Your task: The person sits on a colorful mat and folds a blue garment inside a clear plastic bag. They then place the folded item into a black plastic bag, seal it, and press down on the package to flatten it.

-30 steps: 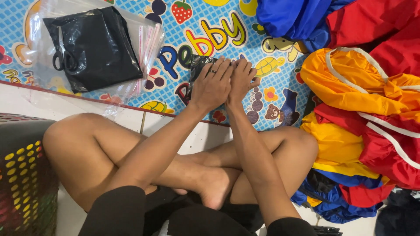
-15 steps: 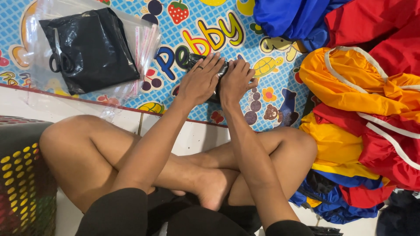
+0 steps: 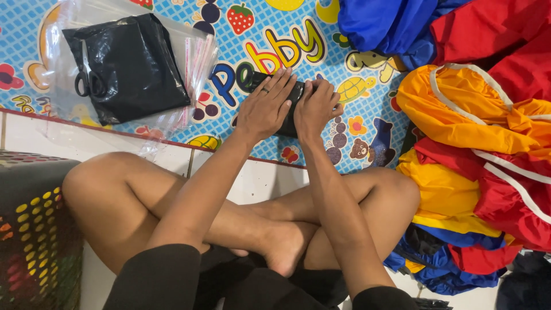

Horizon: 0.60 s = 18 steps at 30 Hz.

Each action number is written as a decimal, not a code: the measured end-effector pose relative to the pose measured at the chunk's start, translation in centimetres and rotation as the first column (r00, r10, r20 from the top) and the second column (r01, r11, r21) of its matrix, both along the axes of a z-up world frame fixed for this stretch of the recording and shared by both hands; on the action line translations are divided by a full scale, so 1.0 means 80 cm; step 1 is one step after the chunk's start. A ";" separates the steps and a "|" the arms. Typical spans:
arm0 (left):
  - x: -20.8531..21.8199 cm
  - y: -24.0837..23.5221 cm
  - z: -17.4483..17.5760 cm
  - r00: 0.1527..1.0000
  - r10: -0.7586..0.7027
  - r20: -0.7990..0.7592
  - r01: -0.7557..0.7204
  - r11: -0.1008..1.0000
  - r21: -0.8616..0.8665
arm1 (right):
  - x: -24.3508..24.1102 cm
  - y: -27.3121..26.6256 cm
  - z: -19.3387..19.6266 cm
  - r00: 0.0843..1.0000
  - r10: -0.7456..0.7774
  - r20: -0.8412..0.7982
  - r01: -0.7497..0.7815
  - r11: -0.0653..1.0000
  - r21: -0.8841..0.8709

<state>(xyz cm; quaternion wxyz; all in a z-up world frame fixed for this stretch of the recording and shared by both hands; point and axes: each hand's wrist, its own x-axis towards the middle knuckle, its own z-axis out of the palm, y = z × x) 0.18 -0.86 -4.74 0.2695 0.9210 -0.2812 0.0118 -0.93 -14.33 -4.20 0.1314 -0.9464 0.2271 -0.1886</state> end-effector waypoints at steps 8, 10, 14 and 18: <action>0.002 -0.004 0.007 0.997 -0.020 -0.076 0.032 0.988 0.154 | -0.011 -0.008 0.041 0.956 0.292 0.041 -0.289 0.955 -0.059; 0.004 -0.002 0.011 0.995 -0.050 -0.088 0.064 0.985 0.163 | -0.023 0.012 0.049 0.917 0.398 0.021 -0.396 0.916 -0.070; 0.008 0.000 0.001 0.986 -0.088 -0.140 0.116 0.971 0.209 | -0.043 0.031 0.031 0.868 0.474 -0.148 -0.472 0.880 0.052; 0.006 -0.005 -0.005 0.985 -0.090 -0.145 0.122 0.967 0.224 | -0.045 0.017 0.013 0.847 0.497 -0.190 -0.452 0.860 0.236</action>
